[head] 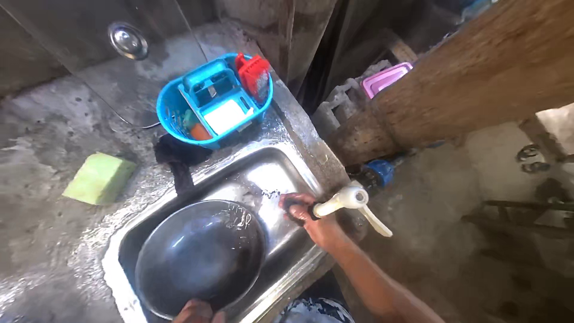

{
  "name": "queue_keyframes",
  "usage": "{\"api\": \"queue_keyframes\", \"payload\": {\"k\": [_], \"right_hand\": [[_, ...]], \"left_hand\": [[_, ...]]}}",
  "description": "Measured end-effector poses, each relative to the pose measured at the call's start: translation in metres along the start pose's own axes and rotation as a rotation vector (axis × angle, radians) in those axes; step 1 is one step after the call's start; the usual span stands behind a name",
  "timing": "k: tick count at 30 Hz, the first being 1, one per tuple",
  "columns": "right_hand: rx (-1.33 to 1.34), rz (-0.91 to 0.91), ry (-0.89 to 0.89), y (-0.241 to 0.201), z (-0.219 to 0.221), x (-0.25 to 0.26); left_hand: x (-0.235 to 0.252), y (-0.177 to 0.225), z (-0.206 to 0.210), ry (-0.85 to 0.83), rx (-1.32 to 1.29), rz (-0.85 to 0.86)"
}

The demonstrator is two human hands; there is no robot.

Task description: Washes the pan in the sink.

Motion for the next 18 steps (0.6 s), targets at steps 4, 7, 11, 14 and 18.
{"api": "queue_keyframes", "payload": {"k": [4, 7, 11, 14, 18], "right_hand": [[-0.628, -0.028, -0.248, 0.005, 0.043, -0.003], [-1.024, -0.022, -0.414, 0.03, 0.059, 0.0], [-1.382, 0.073, -0.509, 0.067, 0.035, 0.005], [-1.424, 0.13, -0.469, 0.063, 0.033, 0.005], [-1.45, 0.222, -0.446, 0.061, 0.024, -0.009]], "left_hand": [[0.002, 0.0, 0.022, -0.096, -0.01, 0.058], [0.01, 0.006, 0.032, -0.129, -0.01, 0.116], [0.019, 0.004, 0.045, -0.121, -0.004, 0.244], [0.026, -0.005, 0.043, -0.051, 0.022, 0.264], [0.039, -0.012, 0.04, 0.094, 0.114, 0.299]]}}
Point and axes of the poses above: each hand's wrist, its own x-axis towards the middle knuckle, its own z-axis out of the palm, y = z × x, the point moved 10 cm from there along x, towards the middle knuckle, and after that the axes turned 3 degrees about -z, right-handed, at the moved point
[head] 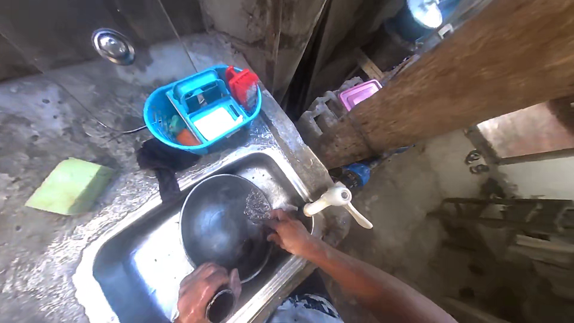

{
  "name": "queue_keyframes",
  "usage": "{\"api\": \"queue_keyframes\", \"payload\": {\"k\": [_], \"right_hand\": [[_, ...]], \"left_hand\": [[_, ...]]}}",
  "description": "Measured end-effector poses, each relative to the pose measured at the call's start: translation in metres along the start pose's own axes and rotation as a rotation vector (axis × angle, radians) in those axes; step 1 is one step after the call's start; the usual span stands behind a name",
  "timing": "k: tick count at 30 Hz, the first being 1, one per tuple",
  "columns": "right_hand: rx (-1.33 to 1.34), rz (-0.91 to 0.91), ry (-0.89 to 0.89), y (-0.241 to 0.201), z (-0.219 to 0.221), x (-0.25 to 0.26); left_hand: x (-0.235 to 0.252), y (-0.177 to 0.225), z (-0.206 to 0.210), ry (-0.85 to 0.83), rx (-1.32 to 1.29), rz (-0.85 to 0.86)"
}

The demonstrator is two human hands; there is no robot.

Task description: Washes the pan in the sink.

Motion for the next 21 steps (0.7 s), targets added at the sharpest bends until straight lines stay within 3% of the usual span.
{"api": "queue_keyframes", "payload": {"k": [4, 9, 15, 19, 21], "right_hand": [[-0.137, 0.005, -0.166, -0.004, 0.009, 0.005], [-0.214, -0.056, 0.127, -0.011, -0.046, 0.071], [-0.113, -0.074, -0.009, -0.014, 0.004, 0.029], [-0.248, -0.115, 0.129, -0.021, -0.044, 0.076], [-0.251, -0.118, 0.145, -0.015, -0.04, 0.079]], "left_hand": [[0.012, -0.006, 0.006, -0.049, -0.032, 0.005], [0.024, -0.011, 0.015, -0.172, -0.071, 0.049], [0.022, -0.012, 0.014, -0.187, -0.048, 0.079], [0.025, -0.014, 0.013, -0.197, -0.073, 0.063], [0.022, -0.013, 0.013, -0.209, -0.078, 0.059]]}}
Point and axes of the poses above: each hand's wrist, its own x-axis towards the middle knuckle, its own z-axis out of the palm, y = z × x, the point moved 10 cm from there along x, towards the middle knuckle, and after that the axes turned 3 degrees about -z, right-handed, at the moved point
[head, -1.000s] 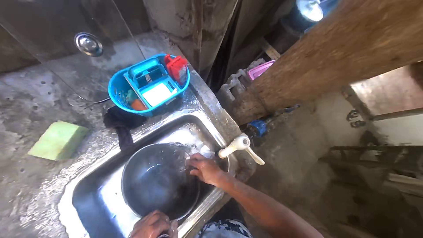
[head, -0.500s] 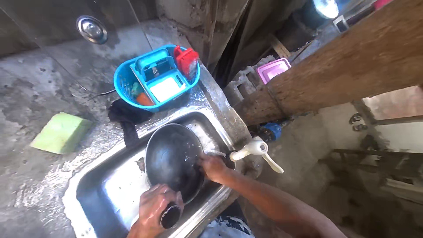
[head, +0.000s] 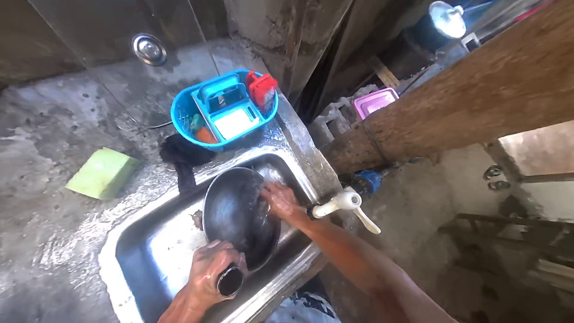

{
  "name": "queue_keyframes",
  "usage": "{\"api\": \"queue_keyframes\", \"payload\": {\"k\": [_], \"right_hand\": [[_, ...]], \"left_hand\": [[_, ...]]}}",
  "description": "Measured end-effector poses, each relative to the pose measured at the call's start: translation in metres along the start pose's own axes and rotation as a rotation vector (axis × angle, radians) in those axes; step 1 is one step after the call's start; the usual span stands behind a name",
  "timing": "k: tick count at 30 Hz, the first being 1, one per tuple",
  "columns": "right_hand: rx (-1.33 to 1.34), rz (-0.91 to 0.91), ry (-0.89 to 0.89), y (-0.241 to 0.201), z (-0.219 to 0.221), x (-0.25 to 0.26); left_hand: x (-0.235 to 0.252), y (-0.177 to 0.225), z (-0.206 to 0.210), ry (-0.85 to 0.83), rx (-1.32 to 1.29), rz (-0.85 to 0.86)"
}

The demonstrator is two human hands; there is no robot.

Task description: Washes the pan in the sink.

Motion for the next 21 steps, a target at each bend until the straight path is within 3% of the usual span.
{"api": "queue_keyframes", "payload": {"k": [4, 9, 14, 19, 21], "right_hand": [[0.164, 0.03, -0.134, -0.014, 0.036, -0.049], [0.036, 0.034, -0.053, -0.008, -0.001, 0.005], [0.136, 0.014, -0.101, -0.026, 0.041, -0.044], [0.145, 0.048, -0.057, -0.013, 0.021, -0.008], [0.197, 0.01, -0.033, -0.017, 0.035, -0.021]], "left_hand": [[0.0, 0.0, -0.001, 0.013, 0.026, 0.016], [0.0, -0.004, -0.003, 0.0, -0.029, -0.026], [0.002, -0.002, -0.002, 0.047, 0.012, -0.008], [0.002, -0.001, -0.001, 0.058, 0.001, 0.003], [0.0, 0.0, -0.002, 0.065, 0.004, 0.001]]}}
Point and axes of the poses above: each hand's wrist, its own x-axis towards the middle knuckle, its own z-axis out of the palm, y = z × x, the point moved 10 cm from there along x, towards the middle knuckle, and after that the axes turned 3 degrees about -z, right-handed, at the moved point
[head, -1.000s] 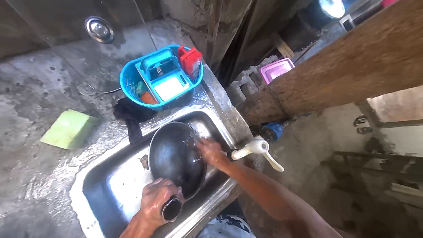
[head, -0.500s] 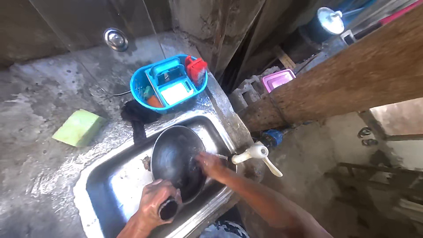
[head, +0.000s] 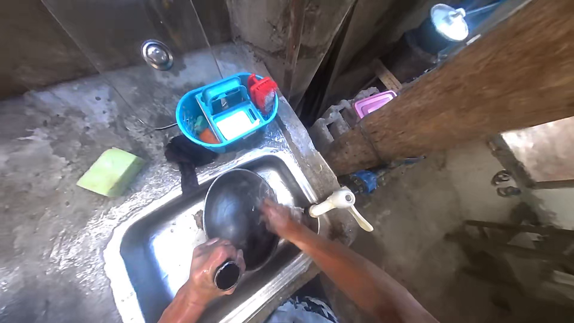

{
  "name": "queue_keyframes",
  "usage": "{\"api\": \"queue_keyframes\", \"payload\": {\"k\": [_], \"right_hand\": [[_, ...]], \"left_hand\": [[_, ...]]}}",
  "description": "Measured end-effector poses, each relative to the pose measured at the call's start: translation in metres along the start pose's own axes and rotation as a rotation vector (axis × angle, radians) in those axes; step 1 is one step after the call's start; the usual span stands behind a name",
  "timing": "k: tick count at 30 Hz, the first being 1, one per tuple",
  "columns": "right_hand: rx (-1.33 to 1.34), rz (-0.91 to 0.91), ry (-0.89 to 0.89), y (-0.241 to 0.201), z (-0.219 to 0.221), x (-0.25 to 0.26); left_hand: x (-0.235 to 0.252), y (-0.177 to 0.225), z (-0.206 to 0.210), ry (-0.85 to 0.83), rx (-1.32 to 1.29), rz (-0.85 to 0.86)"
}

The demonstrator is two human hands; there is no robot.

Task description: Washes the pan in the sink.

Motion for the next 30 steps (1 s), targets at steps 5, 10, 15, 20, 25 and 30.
{"api": "queue_keyframes", "payload": {"k": [5, 10, 15, 20, 25, 30], "right_hand": [[-0.062, -0.012, 0.024, -0.007, -0.012, 0.007], [0.001, -0.024, 0.033, -0.005, 0.002, 0.0], [0.02, 0.017, 0.065, -0.013, -0.009, 0.015], [0.139, -0.001, 0.078, -0.015, 0.006, 0.007], [0.146, 0.027, 0.11, -0.016, -0.01, 0.024], [0.158, 0.023, 0.174, -0.019, -0.008, 0.028]], "left_hand": [[-0.002, -0.002, -0.001, -0.005, 0.002, 0.002], [-0.003, -0.002, -0.002, -0.003, 0.001, -0.008], [0.002, -0.006, -0.003, -0.035, -0.011, 0.019], [0.004, -0.002, -0.002, -0.027, 0.0, 0.016], [0.0, -0.008, -0.005, -0.05, -0.018, 0.016], [0.0, -0.004, -0.004, -0.03, -0.003, 0.003]]}}
Point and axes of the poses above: each hand's wrist, its own x-axis towards the middle knuckle, its own z-axis out of the palm, y = z × x, the point moved 10 cm from there along x, towards the middle knuckle, and after that the axes turned 3 degrees about -z, right-handed, at the moved point
